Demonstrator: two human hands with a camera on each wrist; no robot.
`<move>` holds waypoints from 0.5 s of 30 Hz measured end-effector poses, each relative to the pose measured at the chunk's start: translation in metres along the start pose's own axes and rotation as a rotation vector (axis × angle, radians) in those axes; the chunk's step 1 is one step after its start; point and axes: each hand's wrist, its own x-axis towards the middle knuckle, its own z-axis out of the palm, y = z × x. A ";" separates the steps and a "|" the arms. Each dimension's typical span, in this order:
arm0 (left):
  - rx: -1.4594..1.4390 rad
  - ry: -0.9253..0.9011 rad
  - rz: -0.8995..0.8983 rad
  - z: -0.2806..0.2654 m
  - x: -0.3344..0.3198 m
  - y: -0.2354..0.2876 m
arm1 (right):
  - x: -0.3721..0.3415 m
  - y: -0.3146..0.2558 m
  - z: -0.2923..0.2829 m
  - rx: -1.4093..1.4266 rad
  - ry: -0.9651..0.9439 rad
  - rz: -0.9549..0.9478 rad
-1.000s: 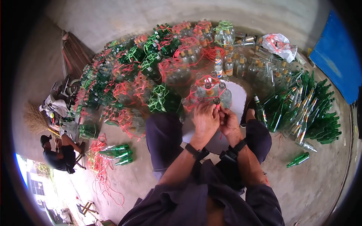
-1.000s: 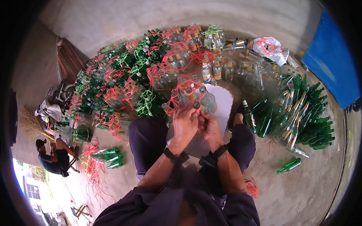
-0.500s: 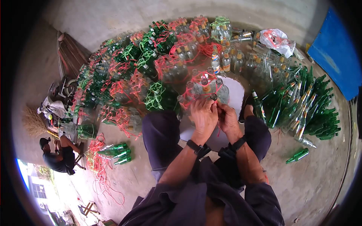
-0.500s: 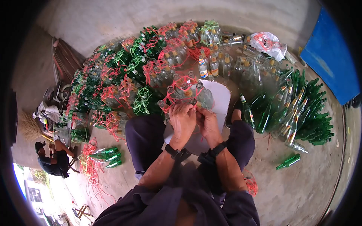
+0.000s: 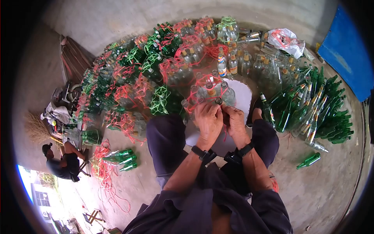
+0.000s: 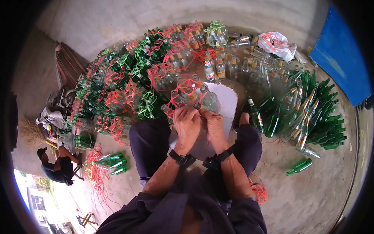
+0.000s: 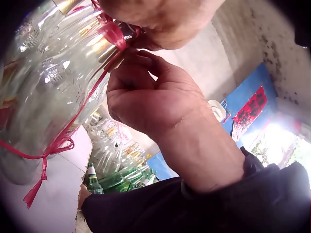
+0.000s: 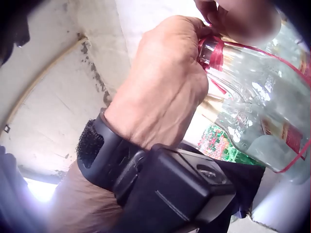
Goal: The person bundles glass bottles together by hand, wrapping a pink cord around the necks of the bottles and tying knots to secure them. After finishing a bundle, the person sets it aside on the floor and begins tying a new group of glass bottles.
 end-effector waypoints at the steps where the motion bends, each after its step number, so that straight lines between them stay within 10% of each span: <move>1: -0.006 0.009 0.008 -0.001 0.000 0.001 | 0.000 -0.001 0.001 0.006 0.007 0.000; 15: -0.106 -0.006 -0.090 -0.018 0.008 0.001 | -0.004 -0.004 -0.002 0.056 -0.090 0.057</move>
